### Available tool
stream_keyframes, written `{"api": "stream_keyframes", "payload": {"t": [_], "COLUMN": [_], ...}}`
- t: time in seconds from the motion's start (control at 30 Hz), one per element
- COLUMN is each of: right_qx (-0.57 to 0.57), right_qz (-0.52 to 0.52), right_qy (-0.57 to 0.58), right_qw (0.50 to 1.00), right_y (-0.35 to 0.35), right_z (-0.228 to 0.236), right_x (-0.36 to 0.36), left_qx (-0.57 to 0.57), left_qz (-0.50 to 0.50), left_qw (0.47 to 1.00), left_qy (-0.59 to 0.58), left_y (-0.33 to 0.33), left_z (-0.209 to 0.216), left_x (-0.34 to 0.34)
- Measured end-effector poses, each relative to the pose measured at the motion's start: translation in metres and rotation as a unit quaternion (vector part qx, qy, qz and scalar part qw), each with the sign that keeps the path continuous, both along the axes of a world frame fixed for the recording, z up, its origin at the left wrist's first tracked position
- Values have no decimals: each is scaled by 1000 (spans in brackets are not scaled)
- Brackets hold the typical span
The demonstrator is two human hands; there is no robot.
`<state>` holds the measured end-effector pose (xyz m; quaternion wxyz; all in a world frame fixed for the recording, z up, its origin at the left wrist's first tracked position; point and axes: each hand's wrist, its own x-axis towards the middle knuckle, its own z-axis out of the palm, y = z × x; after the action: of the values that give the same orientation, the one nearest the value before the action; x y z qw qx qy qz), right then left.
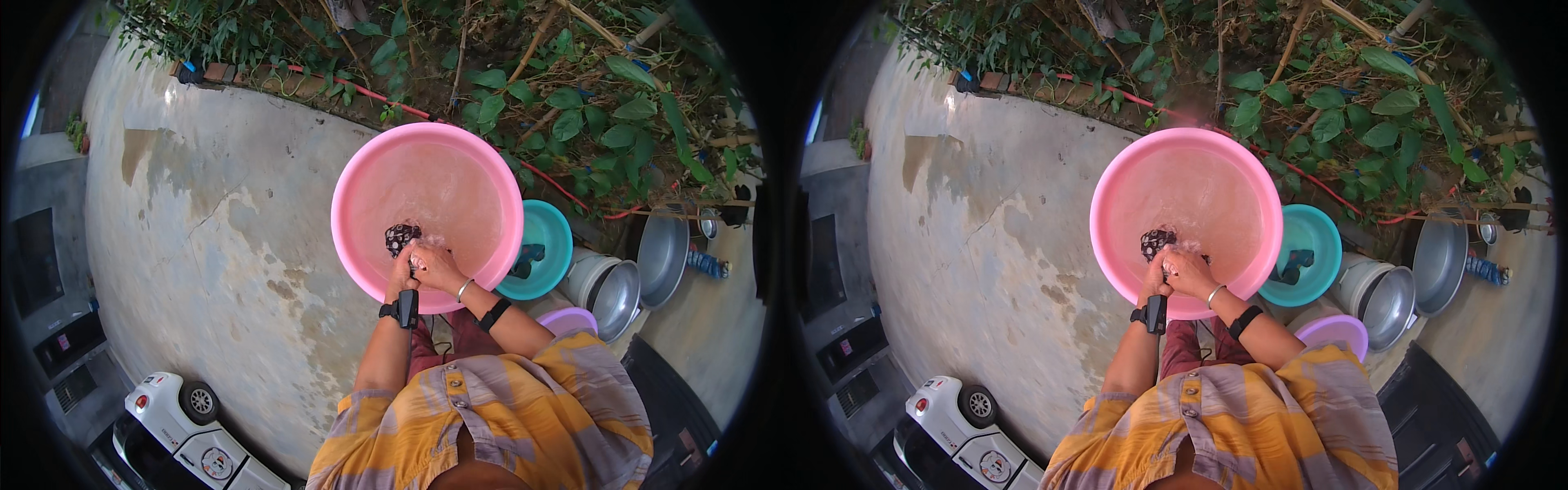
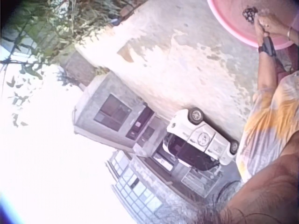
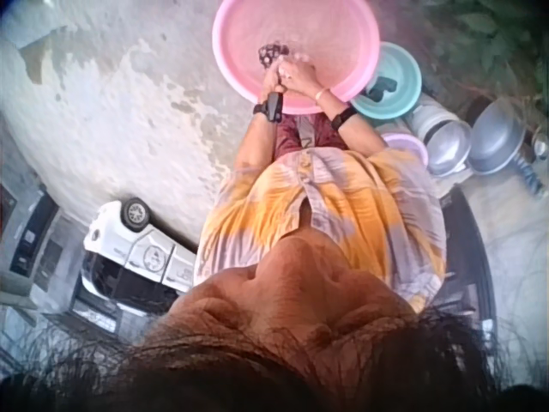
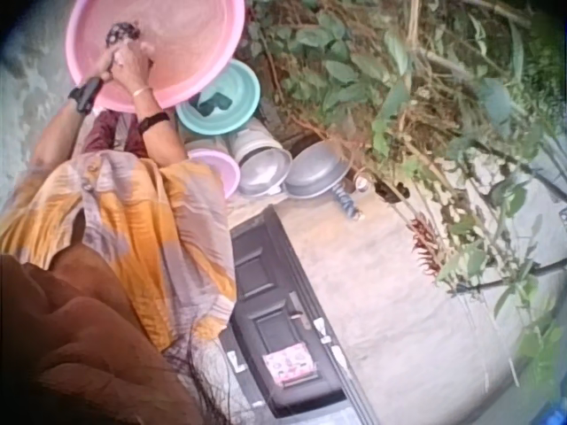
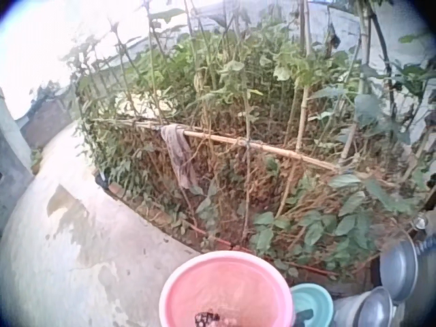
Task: The person washes a shirt and patterned laundry items by hand in basins, hangs the shirt and laundry on hangers on an outdoor rack, hangs a towel on the rack, and wipes a door handle with a cloth.
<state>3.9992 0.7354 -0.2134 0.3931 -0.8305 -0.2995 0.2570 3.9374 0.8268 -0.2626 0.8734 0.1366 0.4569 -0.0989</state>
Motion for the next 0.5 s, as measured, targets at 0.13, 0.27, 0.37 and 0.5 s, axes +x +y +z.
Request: {"api": "stream_keyframes", "payload": {"t": [0.13,0.27,0.37,0.5], "right_qx": [22,65,99,130], "right_qz": [-7,-41,-152,-278], "right_qy": [29,47,-42,134], "right_qw": [999,996,983,942], "right_y": [-5,-11,-21,-31], "right_z": [41,77,97,126], "right_x": [-1,-23,-39,-43], "left_qx": [2,67,76,96], "left_qz": [89,122,115,117], "left_qw": [996,990,990,986], "left_qy": [15,7,1,-66], "left_y": [-10,-3,-4,0], "left_z": [12,31,75,130], "left_x": [-3,-12,-10,-20]}}
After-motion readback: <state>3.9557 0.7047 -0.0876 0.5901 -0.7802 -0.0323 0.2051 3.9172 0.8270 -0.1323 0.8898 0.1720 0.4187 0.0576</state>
